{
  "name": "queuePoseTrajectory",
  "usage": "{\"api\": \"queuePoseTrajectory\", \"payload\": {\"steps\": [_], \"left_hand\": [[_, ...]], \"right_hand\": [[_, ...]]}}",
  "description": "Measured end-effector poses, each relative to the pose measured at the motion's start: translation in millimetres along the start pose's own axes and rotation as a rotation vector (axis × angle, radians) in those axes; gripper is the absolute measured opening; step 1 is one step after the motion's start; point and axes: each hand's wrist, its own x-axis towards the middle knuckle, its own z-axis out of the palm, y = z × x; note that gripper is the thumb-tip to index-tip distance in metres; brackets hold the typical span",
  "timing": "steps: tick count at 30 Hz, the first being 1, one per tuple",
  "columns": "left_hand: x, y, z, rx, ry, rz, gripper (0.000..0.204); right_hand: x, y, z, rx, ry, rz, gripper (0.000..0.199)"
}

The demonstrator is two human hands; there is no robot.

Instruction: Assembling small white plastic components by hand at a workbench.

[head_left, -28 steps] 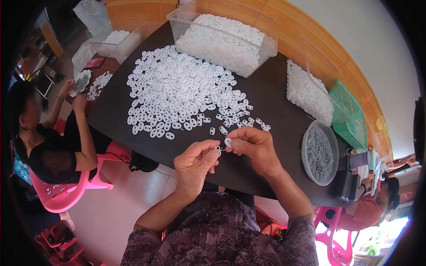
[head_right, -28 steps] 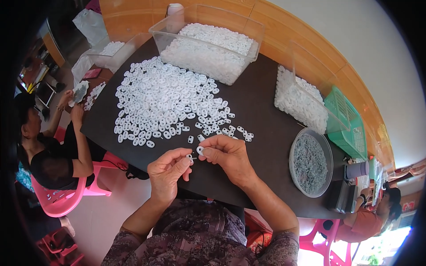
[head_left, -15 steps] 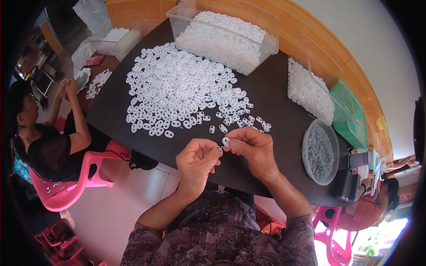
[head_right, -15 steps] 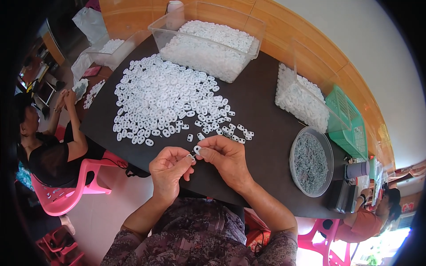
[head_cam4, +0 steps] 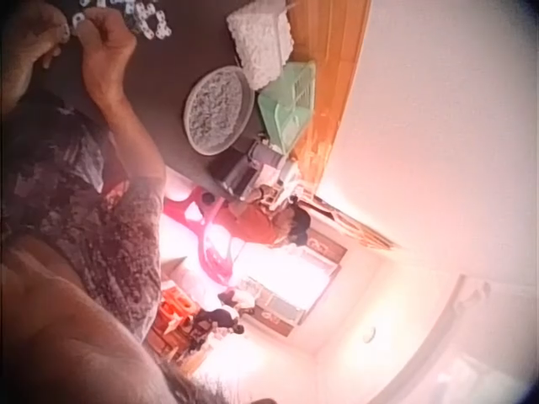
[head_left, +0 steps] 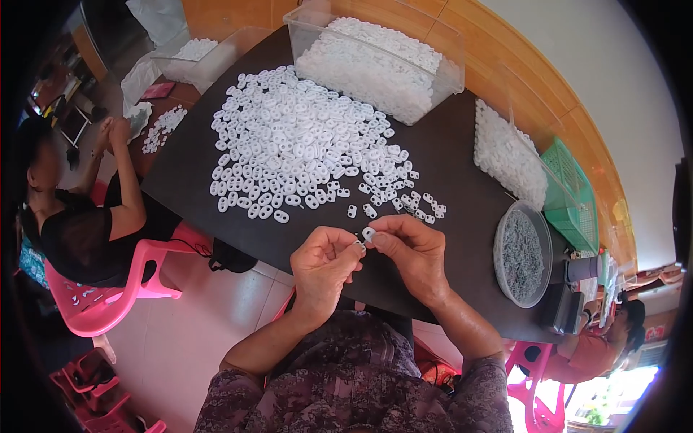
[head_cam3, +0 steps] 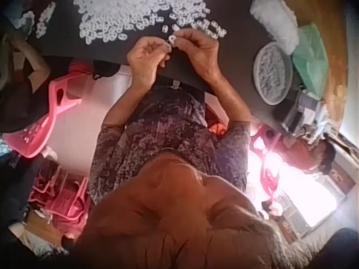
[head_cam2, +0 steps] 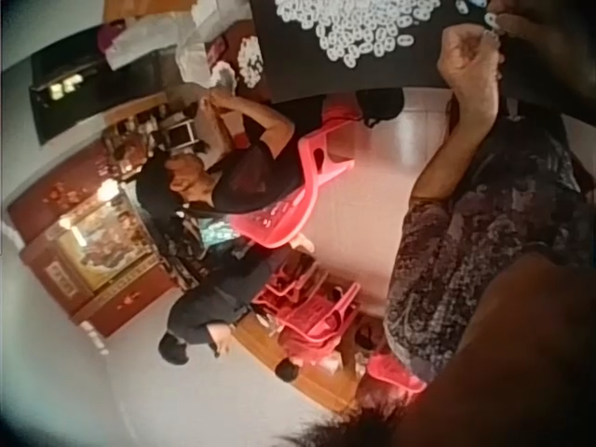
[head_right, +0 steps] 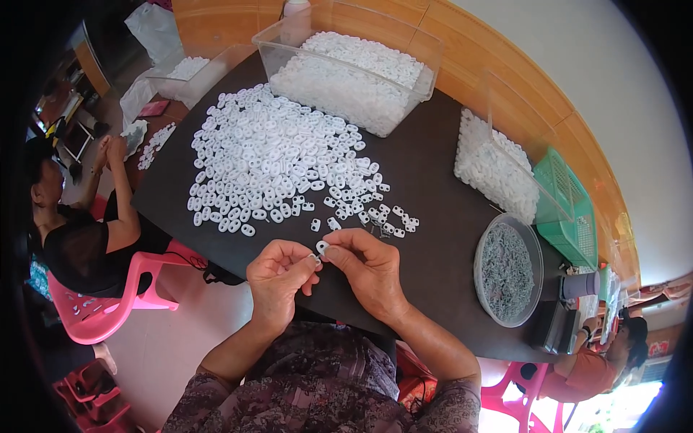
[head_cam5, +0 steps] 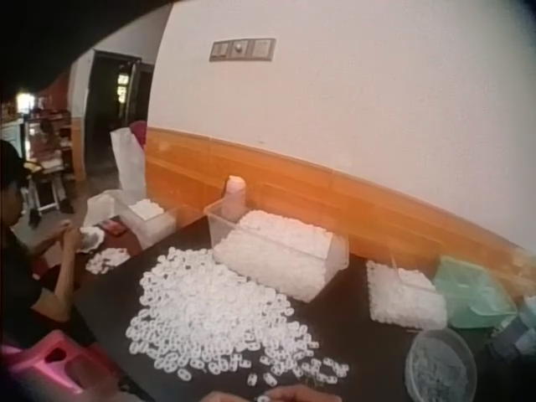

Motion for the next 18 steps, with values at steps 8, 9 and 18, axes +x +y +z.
{"api": "queuePoseTrajectory", "payload": {"steps": [8,9,18], "left_hand": [[0,-4,1,-0.053,-0.009,0.023,0.007],[0,-4,0,-0.054,-0.009,0.024,0.007],[-1,-12,1,-0.125,-0.078,0.128,0.028]], "right_hand": [[-4,2,2,-0.172,0.008,-0.127,0.014],[-4,1,2,-0.237,-0.011,-0.173,0.016],[-4,2,0,-0.429,0.010,-0.339,0.025]]}}
